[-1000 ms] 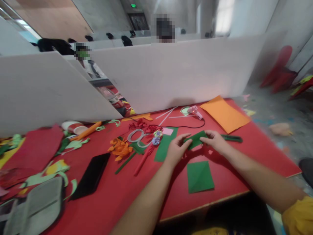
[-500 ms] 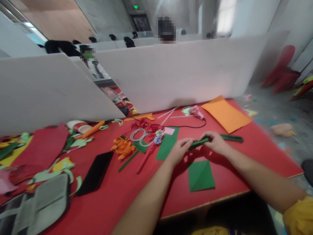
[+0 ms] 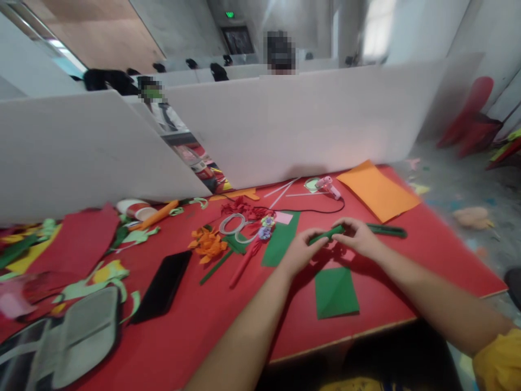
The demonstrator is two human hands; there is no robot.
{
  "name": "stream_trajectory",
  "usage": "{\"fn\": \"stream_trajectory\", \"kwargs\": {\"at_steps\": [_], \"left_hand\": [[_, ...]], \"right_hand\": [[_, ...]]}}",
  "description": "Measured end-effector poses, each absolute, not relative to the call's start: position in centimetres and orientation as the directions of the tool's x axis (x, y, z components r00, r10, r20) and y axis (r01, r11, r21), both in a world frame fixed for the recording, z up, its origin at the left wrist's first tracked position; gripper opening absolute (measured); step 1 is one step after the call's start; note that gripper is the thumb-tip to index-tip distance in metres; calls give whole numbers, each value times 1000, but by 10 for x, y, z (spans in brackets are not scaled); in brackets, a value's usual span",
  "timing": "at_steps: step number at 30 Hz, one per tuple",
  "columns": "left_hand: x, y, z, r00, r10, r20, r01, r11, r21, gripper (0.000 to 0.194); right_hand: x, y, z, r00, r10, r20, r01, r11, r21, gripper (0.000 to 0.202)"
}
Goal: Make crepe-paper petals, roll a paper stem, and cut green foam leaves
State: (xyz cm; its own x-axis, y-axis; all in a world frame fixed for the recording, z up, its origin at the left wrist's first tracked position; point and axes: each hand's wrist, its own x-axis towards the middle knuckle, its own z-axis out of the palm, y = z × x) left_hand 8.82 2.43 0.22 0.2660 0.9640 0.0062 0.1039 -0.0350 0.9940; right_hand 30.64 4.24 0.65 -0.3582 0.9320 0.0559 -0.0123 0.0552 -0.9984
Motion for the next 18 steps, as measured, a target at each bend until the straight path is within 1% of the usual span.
{"fn": "stream_trajectory", "kwargs": {"at_steps": [3,9,12,15,18], "left_hand": [[90,23,1,276,961,27,100,-57,993,30],[92,20,0,298,954,45,215,-113,970,31],[92,19,-1,282,955,87,245,-159,956,28],[92,20,-2,266,955,129,258,-199,946,23],[92,21,-3,278,951,133,260,-208,943,24]], "right_hand": [[303,43,6,-343,937,68,-23,64,-998,32],[303,43,4,-307,946,103,-10,105,-994,31],[303,41,4,-307,944,121,42,140,-989,29],[303,39,7,-308,937,168,110,210,-972,23],[303,38,10,-314,928,198,130,249,-960,18]]}}
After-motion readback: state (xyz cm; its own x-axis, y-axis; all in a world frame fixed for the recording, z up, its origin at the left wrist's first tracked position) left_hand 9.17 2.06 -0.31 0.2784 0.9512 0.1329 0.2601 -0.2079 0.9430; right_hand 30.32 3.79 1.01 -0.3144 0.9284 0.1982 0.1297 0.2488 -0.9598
